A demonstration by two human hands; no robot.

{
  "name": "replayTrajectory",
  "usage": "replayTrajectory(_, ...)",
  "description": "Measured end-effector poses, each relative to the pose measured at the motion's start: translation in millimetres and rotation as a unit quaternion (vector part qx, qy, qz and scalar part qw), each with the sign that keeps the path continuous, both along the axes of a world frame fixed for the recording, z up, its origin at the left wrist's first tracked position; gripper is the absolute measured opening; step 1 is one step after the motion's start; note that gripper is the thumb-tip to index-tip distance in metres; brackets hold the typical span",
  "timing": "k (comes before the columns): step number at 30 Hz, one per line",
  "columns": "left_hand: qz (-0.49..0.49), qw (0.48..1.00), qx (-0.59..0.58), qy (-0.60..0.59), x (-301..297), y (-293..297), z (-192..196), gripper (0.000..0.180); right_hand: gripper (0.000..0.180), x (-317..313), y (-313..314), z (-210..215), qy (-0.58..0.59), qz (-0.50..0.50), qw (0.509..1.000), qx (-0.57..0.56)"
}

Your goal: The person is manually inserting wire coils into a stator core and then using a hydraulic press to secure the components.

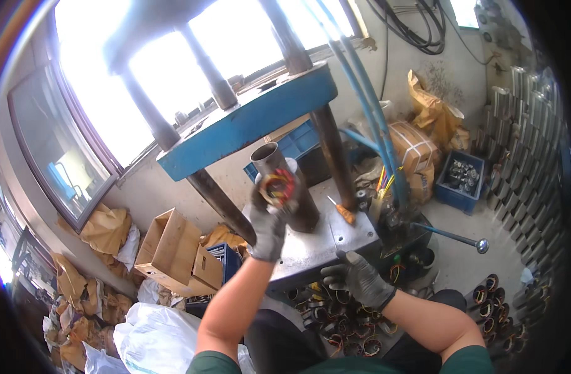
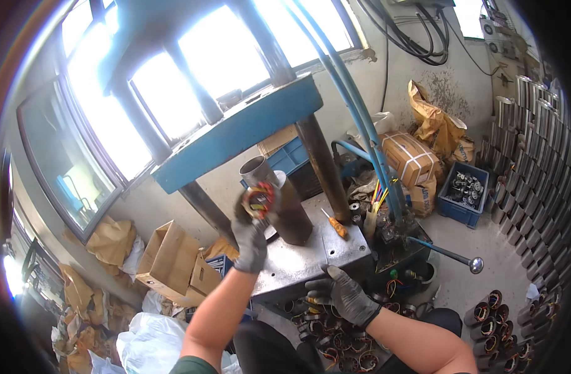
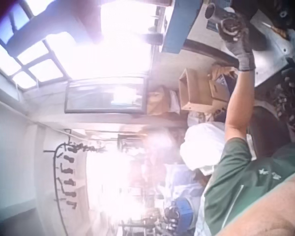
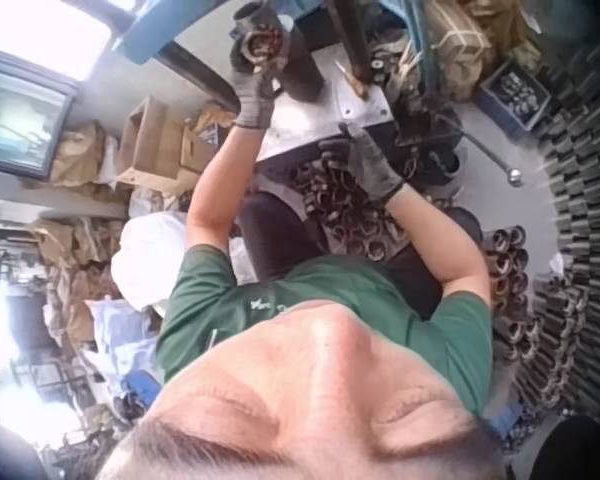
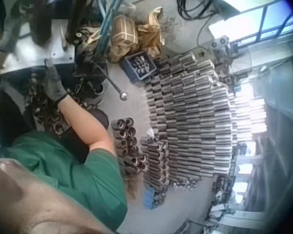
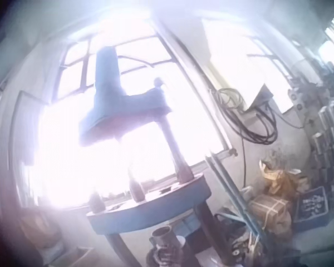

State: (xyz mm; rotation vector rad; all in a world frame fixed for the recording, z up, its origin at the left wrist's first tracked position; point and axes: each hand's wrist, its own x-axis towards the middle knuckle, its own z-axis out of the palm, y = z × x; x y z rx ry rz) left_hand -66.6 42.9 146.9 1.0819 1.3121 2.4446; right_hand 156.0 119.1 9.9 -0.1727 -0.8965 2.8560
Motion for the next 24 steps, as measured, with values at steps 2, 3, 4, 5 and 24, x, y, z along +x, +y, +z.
replayTrajectory(2,0.054,0.997,0.037,0.039,-50.3,18.4,25.3,0.095,0.042,-1.5,-5.3,11.4,-0.012,-0.02,1.0,-0.003)
replayTrajectory(3,0.066,0.996,0.031,0.059,-63.6,28.9,38.0,0.092,0.044,-0.7,-4.5,10.2,-0.026,-0.019,0.999,0.008)
replayTrajectory(4,0.08,0.993,0.025,0.08,-75.3,36.2,51.1,0.089,0.045,-0.4,-4.4,10.1,-0.04,-0.015,0.999,0.021)
replayTrajectory(5,0.079,0.993,0.025,0.085,-92.2,41.0,61.5,0.089,0.045,-0.3,-6.6,11.6,-0.035,-0.016,0.999,0.021)
replayTrajectory(24,0.203,0.936,-0.251,0.139,-128.8,58.1,89.3,0.046,0.047,0.5,-13.5,3.5,-0.022,0.009,0.998,0.056)
